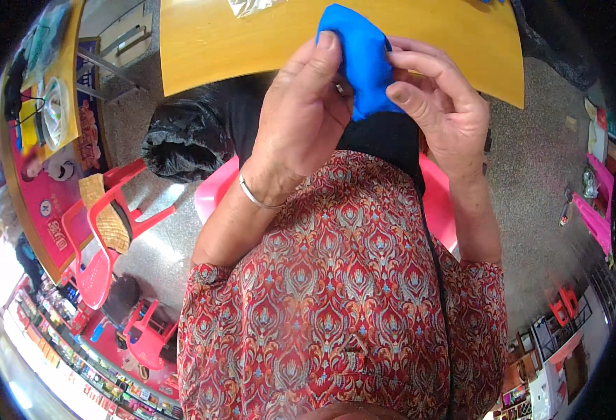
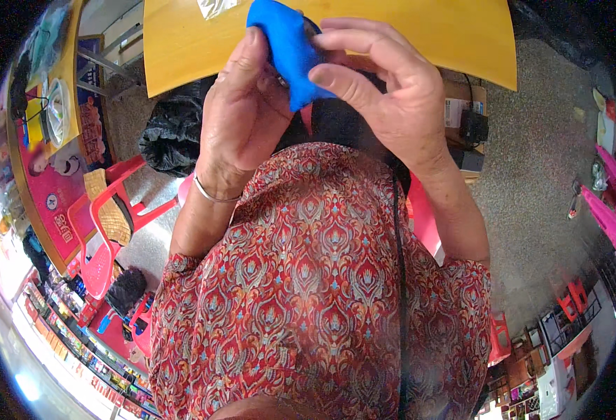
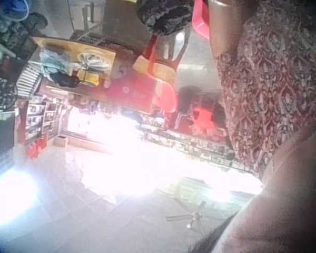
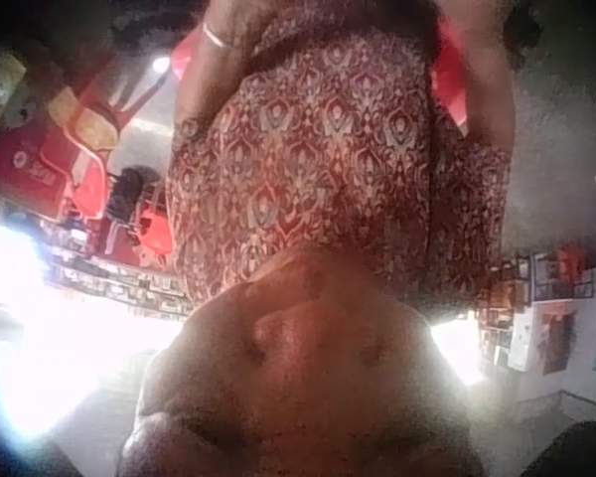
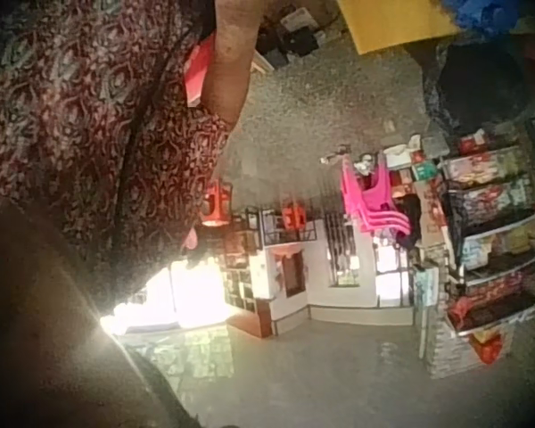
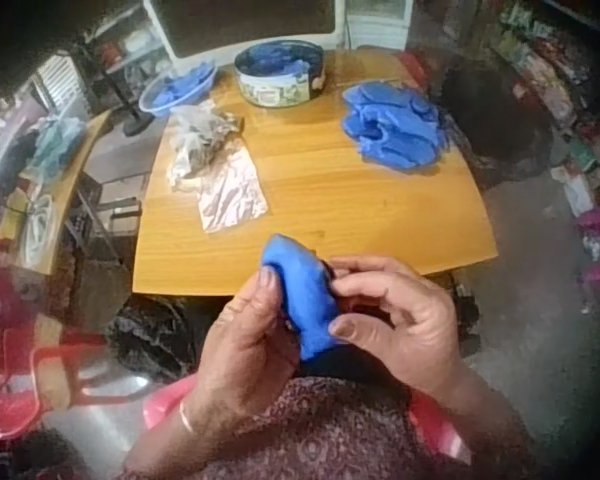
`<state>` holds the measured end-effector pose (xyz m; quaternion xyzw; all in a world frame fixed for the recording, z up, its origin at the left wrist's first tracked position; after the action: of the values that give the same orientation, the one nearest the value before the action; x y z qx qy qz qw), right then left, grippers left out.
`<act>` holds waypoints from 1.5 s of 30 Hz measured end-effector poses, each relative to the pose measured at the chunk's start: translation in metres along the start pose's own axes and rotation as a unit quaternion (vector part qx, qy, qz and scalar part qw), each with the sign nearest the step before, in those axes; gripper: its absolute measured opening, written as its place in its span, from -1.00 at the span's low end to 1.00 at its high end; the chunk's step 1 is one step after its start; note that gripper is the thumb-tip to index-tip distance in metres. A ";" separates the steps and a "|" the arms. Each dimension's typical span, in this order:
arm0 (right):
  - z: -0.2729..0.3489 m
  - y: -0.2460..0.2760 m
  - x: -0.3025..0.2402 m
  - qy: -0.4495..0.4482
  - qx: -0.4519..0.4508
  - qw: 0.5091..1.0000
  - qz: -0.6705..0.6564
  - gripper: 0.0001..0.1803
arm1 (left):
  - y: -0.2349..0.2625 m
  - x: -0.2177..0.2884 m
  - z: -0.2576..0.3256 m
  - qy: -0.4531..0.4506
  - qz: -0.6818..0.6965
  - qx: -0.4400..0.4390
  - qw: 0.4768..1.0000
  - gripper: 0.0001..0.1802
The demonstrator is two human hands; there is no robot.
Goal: The person sits at a table and repeatedly stuffs small clear plastic bags containing a granular substance into blue balloons. They stretch the balloon opening, insert the bag, and tie the balloon closed. The person handles multiple balloons and bags throughout the clip.
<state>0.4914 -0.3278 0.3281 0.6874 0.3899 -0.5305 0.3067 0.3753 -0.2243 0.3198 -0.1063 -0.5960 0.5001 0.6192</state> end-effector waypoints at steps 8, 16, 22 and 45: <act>-0.037 0.004 0.008 -0.109 -0.095 0.989 0.030 -0.76 | -0.009 0.005 0.010 0.015 -0.071 -0.052 0.996 -0.31; -0.040 0.000 0.021 -0.148 -0.033 0.982 -0.116 -0.84 | 0.008 -0.002 0.019 0.055 -0.125 0.032 0.990 -0.65; -0.036 -0.003 0.031 -0.194 -0.051 0.972 -0.126 -0.75 | 0.019 0.000 0.021 0.078 -0.098 0.046 0.991 -0.68; -0.006 -0.025 0.025 -0.186 -0.070 0.975 -0.100 -0.73 | 0.031 -0.011 0.025 0.019 -0.227 0.066 0.971 -0.71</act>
<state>0.4759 -0.3051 0.3048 0.5116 0.4287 -0.6483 0.3663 0.3412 -0.2292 0.2968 0.0634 -0.5584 0.3821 0.7336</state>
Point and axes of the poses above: each hand's wrist, its own z-axis away from the middle knuckle, its own y-axis out of the back of the hand, x = y × z, the point moved 2 cm from there along -z, towards the middle knuckle, and after that the axes turned 3 degrees about -x, right-handed, at the moved point
